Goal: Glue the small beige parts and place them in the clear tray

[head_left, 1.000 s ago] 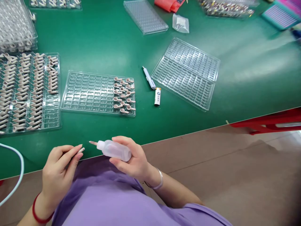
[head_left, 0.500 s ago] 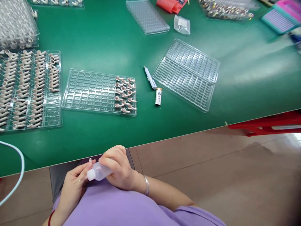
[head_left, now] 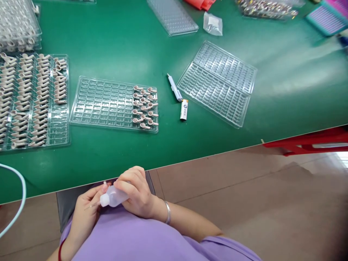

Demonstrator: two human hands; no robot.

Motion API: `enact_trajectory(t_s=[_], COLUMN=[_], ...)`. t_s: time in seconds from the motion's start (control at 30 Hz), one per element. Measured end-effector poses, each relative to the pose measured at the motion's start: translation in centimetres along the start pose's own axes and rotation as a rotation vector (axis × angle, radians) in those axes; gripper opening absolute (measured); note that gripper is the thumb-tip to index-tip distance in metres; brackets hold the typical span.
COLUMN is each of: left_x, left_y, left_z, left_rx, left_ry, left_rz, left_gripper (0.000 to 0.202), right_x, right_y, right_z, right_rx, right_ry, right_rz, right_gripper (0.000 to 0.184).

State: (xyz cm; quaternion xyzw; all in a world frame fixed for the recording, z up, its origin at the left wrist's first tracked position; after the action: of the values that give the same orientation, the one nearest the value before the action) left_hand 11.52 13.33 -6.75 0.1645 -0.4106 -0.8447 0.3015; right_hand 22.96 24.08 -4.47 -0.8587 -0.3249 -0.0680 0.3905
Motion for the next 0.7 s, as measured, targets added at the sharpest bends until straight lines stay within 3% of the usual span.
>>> enact_trajectory(t_s=[0.33,0.7], left_x=[0.72,0.62], left_y=[-0.64,-0.75], left_z=[-0.5,-0.3], left_rx=[-0.096,-0.141], left_ry=[-0.097,-0.113], left_rz=[0.033,0.011], left_gripper=[0.042,0.044], right_x=[-0.42,-0.11], right_y=[0.3,-0.27], right_z=[0.16,0.01], right_rx=[-0.019,0.003], right_ry=[0.006,0.016], right_rz=[-0.011,0.001], right_gripper=[0.033,0.026])
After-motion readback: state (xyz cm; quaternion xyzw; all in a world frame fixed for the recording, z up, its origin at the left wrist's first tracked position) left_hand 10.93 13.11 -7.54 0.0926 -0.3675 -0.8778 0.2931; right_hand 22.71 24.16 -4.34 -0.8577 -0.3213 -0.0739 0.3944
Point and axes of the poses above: each hand's wrist, its own y-axis away from the middle knuckle, its own x-axis out of the back of the hand, z = x × y, the point moved 4 cm from there along -y, towards the middle knuckle, and after that the axes turned 13 degrees about -y, right-handed, at the moved point
